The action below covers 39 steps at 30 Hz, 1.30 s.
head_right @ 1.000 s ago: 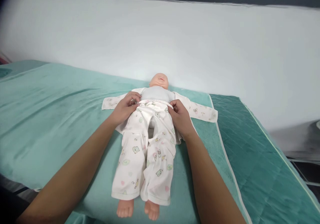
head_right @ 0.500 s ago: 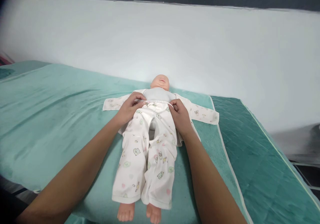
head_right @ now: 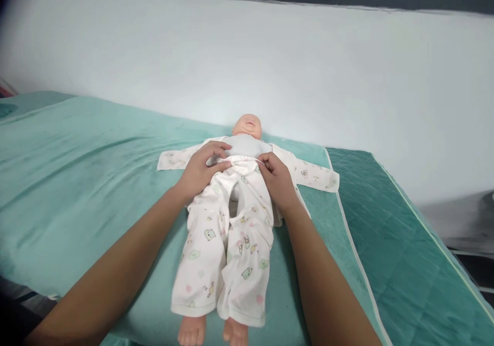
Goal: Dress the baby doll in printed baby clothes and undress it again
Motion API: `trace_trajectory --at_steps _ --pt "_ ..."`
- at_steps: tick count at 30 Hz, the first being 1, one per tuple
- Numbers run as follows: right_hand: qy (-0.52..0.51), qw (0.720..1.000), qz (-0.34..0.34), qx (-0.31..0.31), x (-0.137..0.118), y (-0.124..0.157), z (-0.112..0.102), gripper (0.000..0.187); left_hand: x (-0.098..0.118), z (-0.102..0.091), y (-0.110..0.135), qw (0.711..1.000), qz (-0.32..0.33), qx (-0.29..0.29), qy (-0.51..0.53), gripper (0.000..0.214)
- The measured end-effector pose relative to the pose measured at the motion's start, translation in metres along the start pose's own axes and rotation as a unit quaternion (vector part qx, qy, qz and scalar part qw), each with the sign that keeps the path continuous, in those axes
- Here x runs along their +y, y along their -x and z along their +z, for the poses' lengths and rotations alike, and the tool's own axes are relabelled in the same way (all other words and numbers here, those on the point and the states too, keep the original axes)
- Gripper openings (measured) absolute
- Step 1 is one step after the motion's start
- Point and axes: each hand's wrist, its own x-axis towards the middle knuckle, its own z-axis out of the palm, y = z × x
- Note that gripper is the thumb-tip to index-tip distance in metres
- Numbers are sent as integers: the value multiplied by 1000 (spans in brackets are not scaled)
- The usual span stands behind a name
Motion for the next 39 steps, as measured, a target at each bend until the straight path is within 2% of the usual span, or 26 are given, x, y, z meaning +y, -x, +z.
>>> trace_trajectory --at_steps 7,12,17,22,25,31,36,39 --pt "5 1000 14 9 0 0 1 18 -1 1 -8 998 -68 2 1 18" --pt "17 999 34 27 10 -11 -1 22 -20 2 -26 992 -118 50 -12 20" --pt "-122 987 102 22 22 -23 0 26 -45 1 -42 969 -215 19 123 27" --pt "-234 956 173 29 25 -26 1 35 -48 -2 -46 927 -297 -36 229 33" --pt "-256 947 184 62 28 -25 0 38 -42 -4 -42 918 -302 -27 257 32" --pt "-196 958 160 136 35 -20 -1 37 -45 -16 -27 888 -294 -30 351 30" --pt "-186 962 158 125 36 -15 -3 32 -45 -24 -19 881 -284 -30 378 27" --pt "-186 963 154 121 37 -15 -4 31 -43 -24 -18 859 -288 22 422 30"
